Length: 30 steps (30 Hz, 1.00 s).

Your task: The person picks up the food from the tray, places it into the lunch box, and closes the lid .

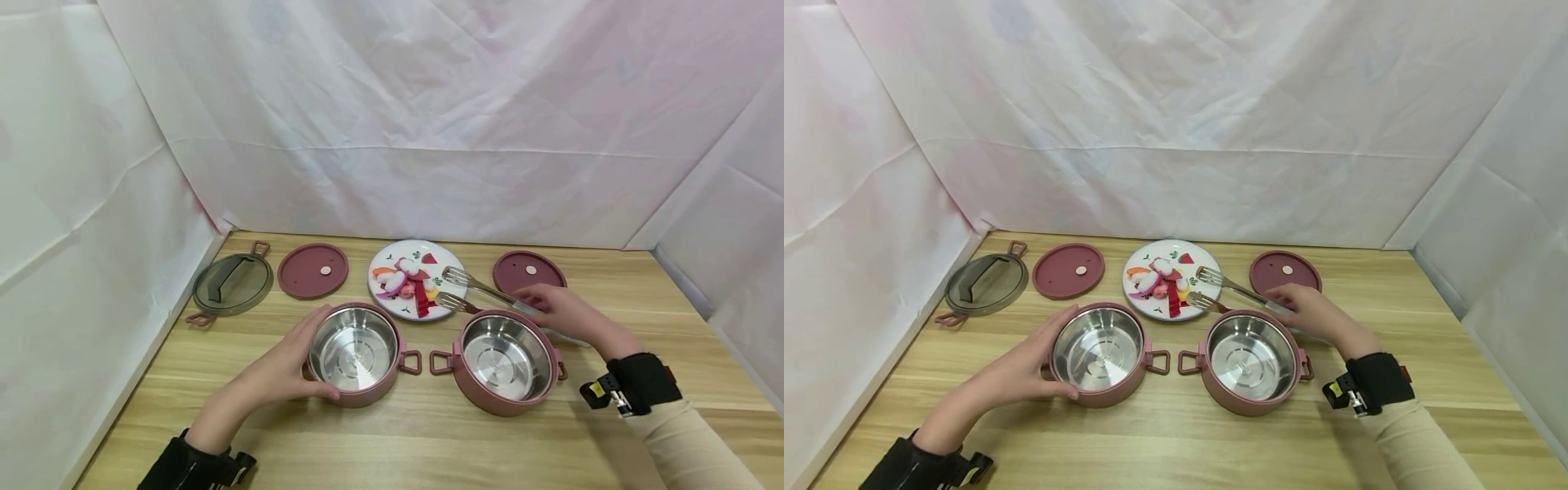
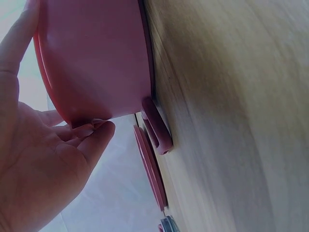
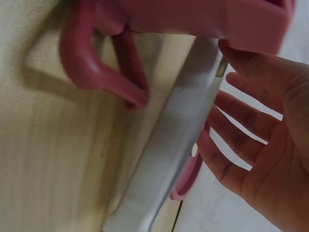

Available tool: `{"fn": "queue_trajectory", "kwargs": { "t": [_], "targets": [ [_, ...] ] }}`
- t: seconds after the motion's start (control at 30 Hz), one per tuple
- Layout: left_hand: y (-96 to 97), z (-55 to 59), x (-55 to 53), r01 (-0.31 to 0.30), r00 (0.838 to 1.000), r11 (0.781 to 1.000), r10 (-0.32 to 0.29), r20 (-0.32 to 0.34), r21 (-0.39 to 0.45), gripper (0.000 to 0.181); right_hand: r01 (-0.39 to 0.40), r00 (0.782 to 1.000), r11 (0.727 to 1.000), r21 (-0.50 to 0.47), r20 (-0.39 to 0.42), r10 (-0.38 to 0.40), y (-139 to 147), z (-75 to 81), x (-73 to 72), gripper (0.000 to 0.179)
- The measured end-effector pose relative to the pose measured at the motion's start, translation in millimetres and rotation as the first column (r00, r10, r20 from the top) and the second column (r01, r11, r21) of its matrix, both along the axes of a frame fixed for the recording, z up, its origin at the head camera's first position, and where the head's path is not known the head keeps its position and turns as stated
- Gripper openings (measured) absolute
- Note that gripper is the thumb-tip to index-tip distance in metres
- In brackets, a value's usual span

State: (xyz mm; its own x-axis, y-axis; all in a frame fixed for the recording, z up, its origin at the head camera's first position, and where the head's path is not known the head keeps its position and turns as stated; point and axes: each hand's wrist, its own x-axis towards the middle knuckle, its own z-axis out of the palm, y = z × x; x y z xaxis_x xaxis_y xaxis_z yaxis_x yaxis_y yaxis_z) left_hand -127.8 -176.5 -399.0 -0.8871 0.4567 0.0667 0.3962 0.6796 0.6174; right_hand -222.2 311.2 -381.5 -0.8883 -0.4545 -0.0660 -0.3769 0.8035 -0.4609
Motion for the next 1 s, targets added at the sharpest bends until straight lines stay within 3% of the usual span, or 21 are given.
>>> {"fn": "queue_trajectory", "kwargs": {
  "t": [0.27,0.67,1.0],
  "targets": [
    [0.9,-0.3,0.2,-0.002,1.000,1.000,0.001,0.017,0.024,0.129,-0.044,0.991,0.998,0.053,-0.121,0.050,0.1,-11.8,-1.1,0.044],
    [1.9,0.9,2.2,0.007,1.000,0.999,-0.007,0.004,0.045,0.127,-0.048,0.994,0.996,0.069,-0.094,0.055,-5.1,-10.0,0.2,0.046],
    [2.2,0.2,2.6,0.008,1.000,0.999,-0.008,0.005,0.052,0.126,-0.058,0.990,0.996,0.070,-0.123,0.067,-4.0,-14.1,-2.3,0.045]
  ]
}}
